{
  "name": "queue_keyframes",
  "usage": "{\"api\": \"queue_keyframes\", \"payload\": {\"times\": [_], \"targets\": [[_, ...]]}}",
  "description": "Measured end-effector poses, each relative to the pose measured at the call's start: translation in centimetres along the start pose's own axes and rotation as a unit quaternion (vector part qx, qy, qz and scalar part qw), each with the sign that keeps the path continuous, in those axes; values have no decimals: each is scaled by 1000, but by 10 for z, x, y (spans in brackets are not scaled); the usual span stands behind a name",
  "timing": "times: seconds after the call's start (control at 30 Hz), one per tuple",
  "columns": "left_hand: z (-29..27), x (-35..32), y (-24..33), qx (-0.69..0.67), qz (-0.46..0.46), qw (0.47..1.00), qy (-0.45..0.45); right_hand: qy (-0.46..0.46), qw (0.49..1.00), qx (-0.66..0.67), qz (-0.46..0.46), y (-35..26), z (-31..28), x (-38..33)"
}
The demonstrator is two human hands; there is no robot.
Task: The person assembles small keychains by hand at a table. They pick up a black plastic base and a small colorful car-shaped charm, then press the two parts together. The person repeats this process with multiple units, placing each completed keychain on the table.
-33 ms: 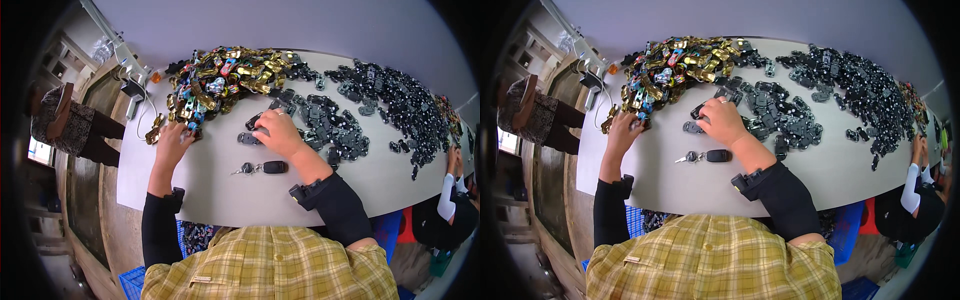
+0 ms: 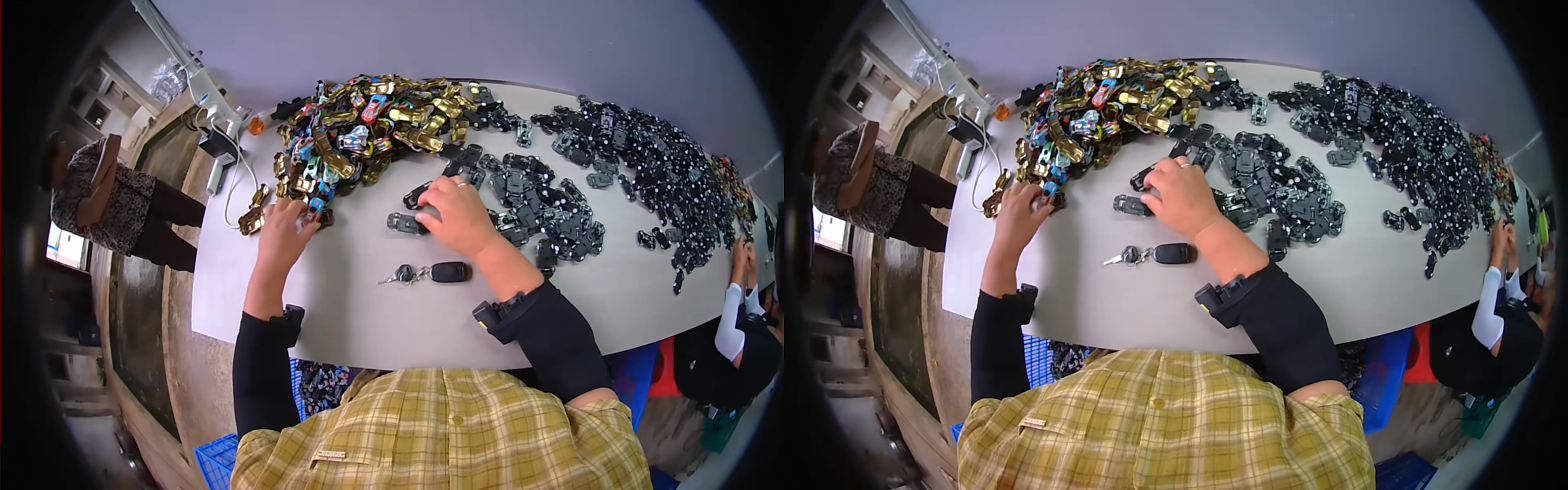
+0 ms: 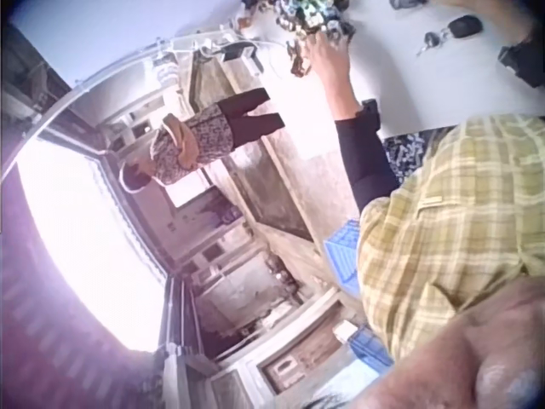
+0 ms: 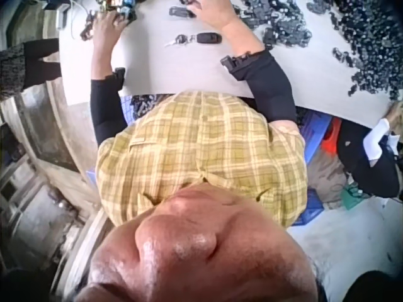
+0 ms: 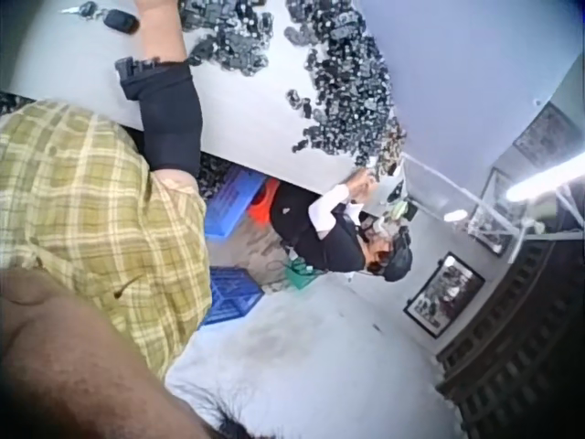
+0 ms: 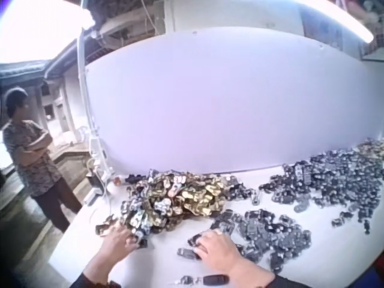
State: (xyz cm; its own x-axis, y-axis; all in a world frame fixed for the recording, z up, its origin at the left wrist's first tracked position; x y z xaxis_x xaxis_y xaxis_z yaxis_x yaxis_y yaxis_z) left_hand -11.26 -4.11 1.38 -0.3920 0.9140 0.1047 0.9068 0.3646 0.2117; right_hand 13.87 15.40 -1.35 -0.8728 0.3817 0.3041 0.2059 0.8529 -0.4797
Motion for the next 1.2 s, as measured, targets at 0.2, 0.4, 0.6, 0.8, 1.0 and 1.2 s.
{"api": "queue_keyframes", "payload": {"times": [0.2, 0.4, 0.6, 0.8, 1.0, 1.2], "targets": [[7, 7, -7, -45, -39, 998, -6, 80, 996, 38, 20, 12, -5, 2], [-13, 4, 13, -6, -43, 996, 78, 89, 990, 112, -8, 4, -9, 3], [-16, 8, 10, 3, -53, 988, 146, 74, 985, 156, 25, 2, -12, 3], [-3, 24, -1, -125, -111, 980, 107, 54, 980, 188, 42, 1, -9, 2], [-14, 26, 11, -250, -61, 947, 193, 55, 973, 216, 52, -1, -6, 2], [6, 33, 100, -357, -1, 928, 104, 4, 913, 398, 90, -18, 0, 1]]}}
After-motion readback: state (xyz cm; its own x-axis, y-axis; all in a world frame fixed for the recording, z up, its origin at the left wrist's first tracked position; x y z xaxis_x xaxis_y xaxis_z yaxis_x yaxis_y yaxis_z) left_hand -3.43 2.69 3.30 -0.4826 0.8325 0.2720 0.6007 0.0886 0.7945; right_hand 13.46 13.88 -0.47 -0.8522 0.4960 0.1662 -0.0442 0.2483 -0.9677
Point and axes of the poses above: each hand's wrist, its own x-axis towards the middle knuckle, its own z-axis out of the palm, y = z × x, the point moved 3 cm from there along x, towards the middle knuckle, and after that the axes turned 10 degrees about -y, right-handed, at the moved point
